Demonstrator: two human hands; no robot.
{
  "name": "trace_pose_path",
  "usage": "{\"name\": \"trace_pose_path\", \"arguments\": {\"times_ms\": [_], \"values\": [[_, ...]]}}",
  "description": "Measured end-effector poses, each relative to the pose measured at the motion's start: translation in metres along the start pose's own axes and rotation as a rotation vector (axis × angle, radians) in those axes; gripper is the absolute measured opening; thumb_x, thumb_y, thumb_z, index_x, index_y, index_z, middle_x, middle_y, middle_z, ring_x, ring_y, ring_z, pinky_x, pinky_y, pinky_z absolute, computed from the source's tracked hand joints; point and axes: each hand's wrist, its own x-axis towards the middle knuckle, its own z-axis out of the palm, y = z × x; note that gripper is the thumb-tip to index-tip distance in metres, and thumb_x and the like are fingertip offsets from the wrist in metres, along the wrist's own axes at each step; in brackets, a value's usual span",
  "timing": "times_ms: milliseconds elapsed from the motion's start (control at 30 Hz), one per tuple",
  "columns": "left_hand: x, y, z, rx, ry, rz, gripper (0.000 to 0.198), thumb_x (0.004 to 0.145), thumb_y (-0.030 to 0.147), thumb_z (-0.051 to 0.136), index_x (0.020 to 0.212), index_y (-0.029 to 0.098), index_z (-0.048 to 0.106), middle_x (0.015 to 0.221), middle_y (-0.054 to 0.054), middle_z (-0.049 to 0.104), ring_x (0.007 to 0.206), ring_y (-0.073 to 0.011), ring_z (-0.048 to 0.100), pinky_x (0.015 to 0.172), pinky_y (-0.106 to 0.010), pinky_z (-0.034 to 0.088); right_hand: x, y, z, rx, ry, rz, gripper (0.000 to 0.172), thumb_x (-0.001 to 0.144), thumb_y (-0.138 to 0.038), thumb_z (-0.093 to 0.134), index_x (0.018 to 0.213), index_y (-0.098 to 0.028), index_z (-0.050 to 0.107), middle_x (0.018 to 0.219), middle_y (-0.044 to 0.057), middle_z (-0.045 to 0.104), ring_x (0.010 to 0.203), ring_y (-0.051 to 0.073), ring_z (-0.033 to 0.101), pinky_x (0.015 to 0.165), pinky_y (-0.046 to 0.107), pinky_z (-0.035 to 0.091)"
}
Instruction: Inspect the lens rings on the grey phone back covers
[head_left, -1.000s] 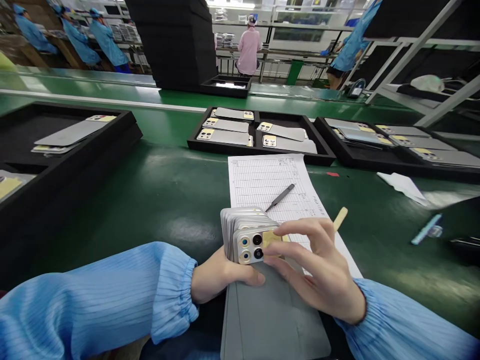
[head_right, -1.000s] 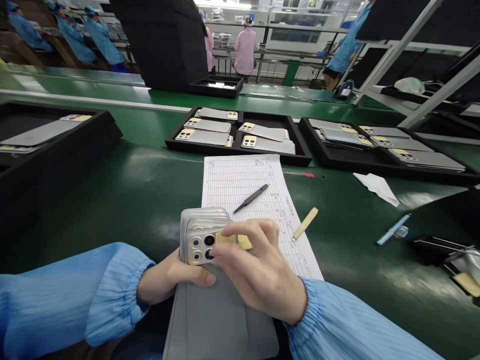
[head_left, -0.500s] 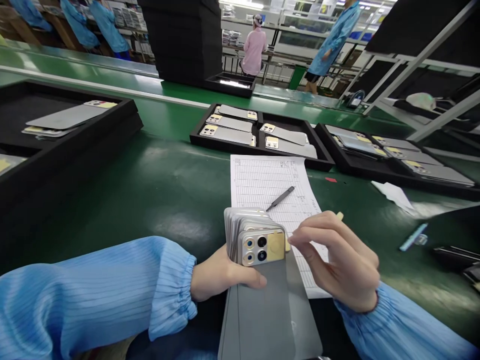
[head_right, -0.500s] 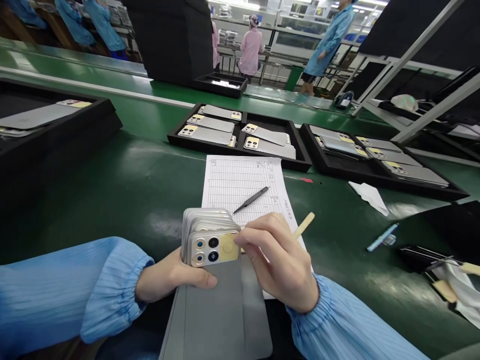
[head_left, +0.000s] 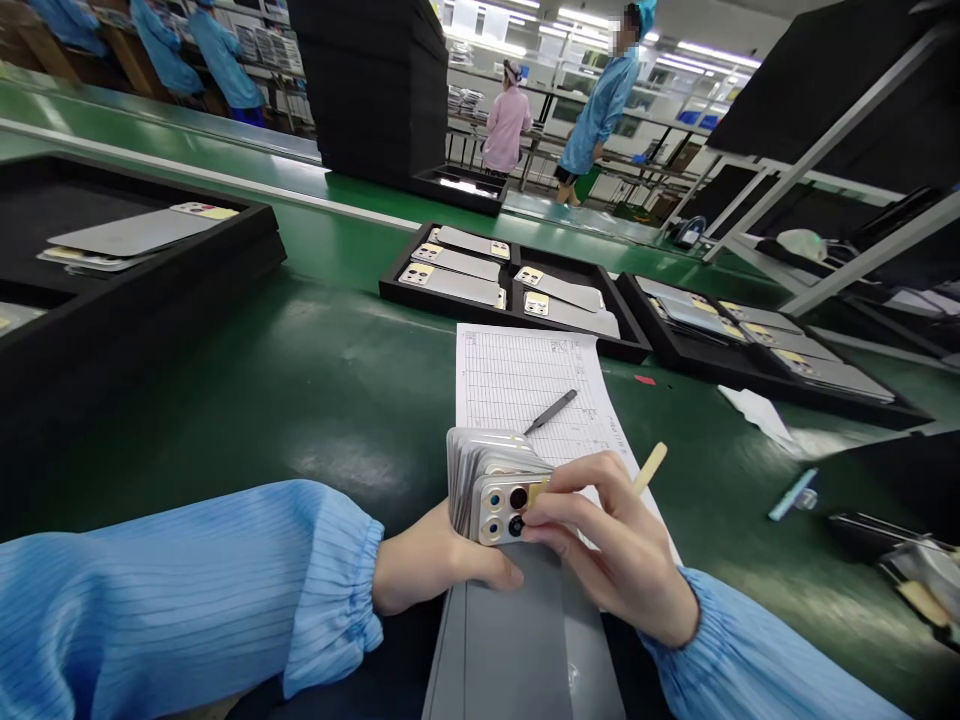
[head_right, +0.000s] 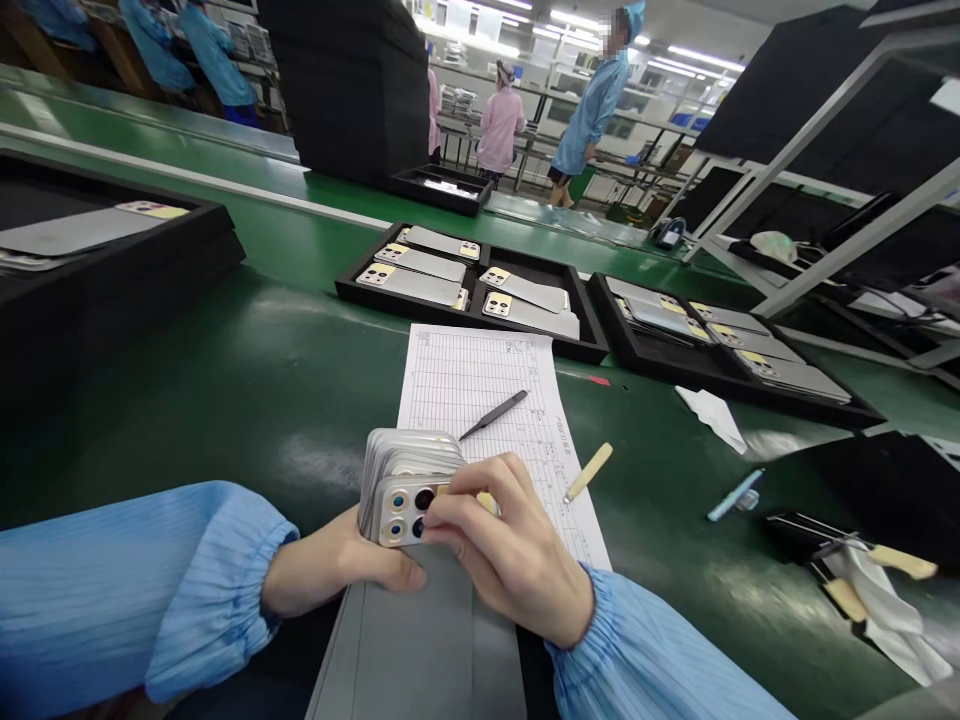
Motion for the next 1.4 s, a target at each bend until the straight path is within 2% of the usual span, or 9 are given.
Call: {"name": "trace_pose_path", "arguments": {"times_ms": [233, 467, 733, 833, 933, 1033, 1133, 1233, 1400], "values": [[-0.001, 0.002, 0.003, 0.0, -0.01, 0.015, 0.031, 0.054, 0.005, 0.06, 0.083, 0.014, 0.055, 0.077, 0.003, 0.048, 0.077, -0.0133, 0.042, 0.071, -0.026, 0.033, 0.003, -0.003, 0.005, -0.076, -0.04, -0.026, 0.012, 0.082, -0.004, 0.046, 0.082, -0.013, 0.053, 0.079, 0.007, 0.048, 0.072, 0.017, 0.042, 0.061, 0.03, 0.042], [-0.003, 0.005, 0.006, 0.026, 0.005, 0.044, 0.024, 0.052, 0.005, 0.057, 0.071, 0.017, 0.047, 0.07, 0.005, 0.043, 0.067, -0.01, 0.035, 0.063, -0.022, 0.029, 0.0, -0.003, 0.015, -0.288, -0.08, -0.068, 0.017, 0.081, -0.001, 0.036, 0.078, -0.011, 0.05, 0.076, 0.009, 0.048, 0.068, 0.019, 0.039, 0.057, 0.032, 0.04], [-0.001, -0.002, 0.006, 0.054, 0.008, 0.043, 0.026, 0.052, 0.005, 0.057, 0.071, 0.017, 0.046, 0.069, 0.005, 0.042, 0.066, -0.0096, 0.031, 0.061, -0.022, 0.029, -0.002, -0.005, 0.022, -0.464, -0.011, -0.138, 0.02, 0.078, -0.002, 0.033, 0.073, -0.012, 0.051, 0.071, 0.007, 0.045, 0.066, 0.019, 0.038, 0.056, 0.032, 0.035], [-0.002, -0.001, 0.005, 0.034, 0.0, 0.041, 0.025, 0.053, 0.005, 0.058, 0.076, 0.016, 0.053, 0.074, 0.004, 0.047, 0.07, -0.0111, 0.036, 0.065, -0.023, 0.03, -0.002, -0.004, 0.018, -0.402, 0.018, -0.135, 0.02, 0.081, -0.003, 0.034, 0.076, -0.012, 0.051, 0.071, 0.006, 0.047, 0.065, 0.017, 0.04, 0.055, 0.031, 0.036], [-0.003, 0.003, 0.005, -0.009, -0.009, 0.029, 0.031, 0.056, 0.006, 0.057, 0.085, 0.016, 0.059, 0.078, 0.004, 0.053, 0.078, -0.014, 0.042, 0.073, -0.024, 0.032, -0.006, 0.0, 0.014, -0.212, 0.029, -0.131, 0.015, 0.081, -0.002, 0.039, 0.083, -0.013, 0.05, 0.076, 0.006, 0.048, 0.067, 0.016, 0.044, 0.055, 0.031, 0.04], [-0.003, 0.005, 0.005, -0.049, 0.002, -0.011, 0.04, 0.054, 0.006, 0.06, 0.093, 0.016, 0.059, 0.077, 0.003, 0.054, 0.079, -0.0153, 0.044, 0.075, -0.027, 0.033, -0.012, 0.004, 0.012, 0.002, 0.085, -0.126, 0.024, 0.076, 0.004, 0.044, 0.09, -0.015, 0.046, 0.084, 0.006, 0.047, 0.074, 0.017, 0.049, 0.059, 0.032, 0.046], [0.0, 0.003, 0.004, -0.07, 0.003, -0.023, 0.037, 0.053, 0.005, 0.06, 0.088, 0.015, 0.059, 0.076, 0.003, 0.054, 0.076, -0.0139, 0.044, 0.074, -0.027, 0.033, -0.015, 0.007, 0.014, 0.128, 0.115, -0.127, 0.029, 0.073, 0.008, 0.046, 0.087, -0.018, 0.042, 0.087, 0.004, 0.042, 0.078, 0.016, 0.051, 0.061, 0.033, 0.049], [0.002, -0.001, 0.001, -0.068, -0.034, 0.016, 0.031, 0.053, 0.004, 0.06, 0.082, 0.015, 0.057, 0.076, 0.003, 0.053, 0.077, -0.0146, 0.045, 0.075, -0.028, 0.034, -0.015, 0.006, 0.017, 0.178, 0.08, -0.129, 0.03, 0.073, 0.008, 0.045, 0.086, -0.019, 0.04, 0.087, 0.002, 0.04, 0.079, 0.015, 0.05, 0.061, 0.033, 0.05], [0.003, -0.002, 0.0, -0.051, -0.048, 0.064, 0.035, 0.053, 0.004, 0.061, 0.086, 0.015, 0.055, 0.082, 0.001, 0.052, 0.085, -0.0174, 0.046, 0.078, -0.03, 0.034, -0.013, 0.003, 0.017, 0.117, 0.078, -0.104, 0.03, 0.073, 0.009, 0.047, 0.084, -0.019, 0.039, 0.086, 0.001, 0.042, 0.077, 0.014, 0.052, 0.061, 0.034, 0.048]]}}
